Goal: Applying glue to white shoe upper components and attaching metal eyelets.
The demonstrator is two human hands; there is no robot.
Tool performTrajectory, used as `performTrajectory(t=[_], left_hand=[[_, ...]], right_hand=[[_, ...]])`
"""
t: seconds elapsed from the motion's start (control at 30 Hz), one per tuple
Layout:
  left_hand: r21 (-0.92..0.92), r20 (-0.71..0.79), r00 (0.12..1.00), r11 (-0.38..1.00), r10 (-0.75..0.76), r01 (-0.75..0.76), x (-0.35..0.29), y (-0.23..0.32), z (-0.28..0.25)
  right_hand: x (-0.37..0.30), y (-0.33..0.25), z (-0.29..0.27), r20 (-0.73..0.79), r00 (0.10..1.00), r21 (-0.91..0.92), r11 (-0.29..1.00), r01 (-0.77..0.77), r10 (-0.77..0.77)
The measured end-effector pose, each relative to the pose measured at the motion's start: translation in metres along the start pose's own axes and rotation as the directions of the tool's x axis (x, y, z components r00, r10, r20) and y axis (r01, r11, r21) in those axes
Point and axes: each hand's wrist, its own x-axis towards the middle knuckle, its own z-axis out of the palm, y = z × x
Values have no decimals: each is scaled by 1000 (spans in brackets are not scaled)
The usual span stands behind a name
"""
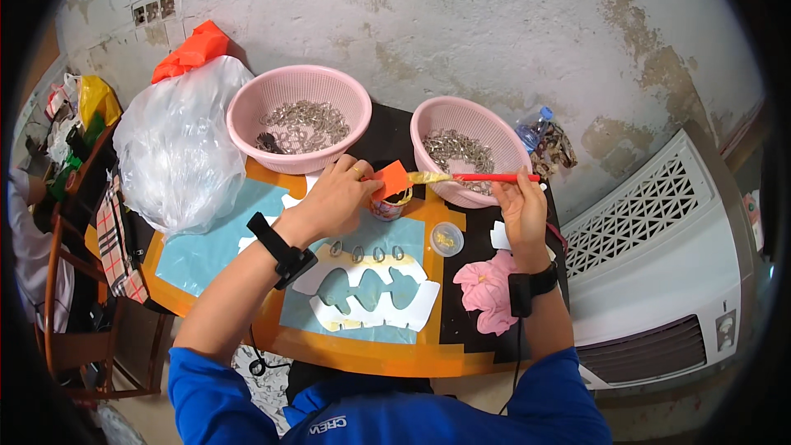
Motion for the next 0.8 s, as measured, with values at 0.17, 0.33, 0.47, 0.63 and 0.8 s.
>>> performTrajectory(t=[0.17, 0.33, 0.47, 0.63, 0.8], left_hand=[[13, 97, 993, 998, -62, 61, 15, 3, -10], [-4, 186, 976, 993, -115, 118, 27, 0, -15], [-57, 192, 975, 991, -112, 125, 32, -6, -10], [23, 182, 978, 995, -100, 98, 33, -9, -9], [45, 154, 984, 996, -89, 83, 35, -12, -1]], right_hand=[[6, -7, 8, -15, 1000, 135, 991, -19, 21], [18, -13, 10, -2, 999, 254, 966, -39, 41], [25, -28, 16, 32, 999, 294, 956, -12, 3], [34, -44, 27, 65, 997, 383, 923, 19, -47], [21, -56, 20, 130, 991, 425, 905, -28, -31]])
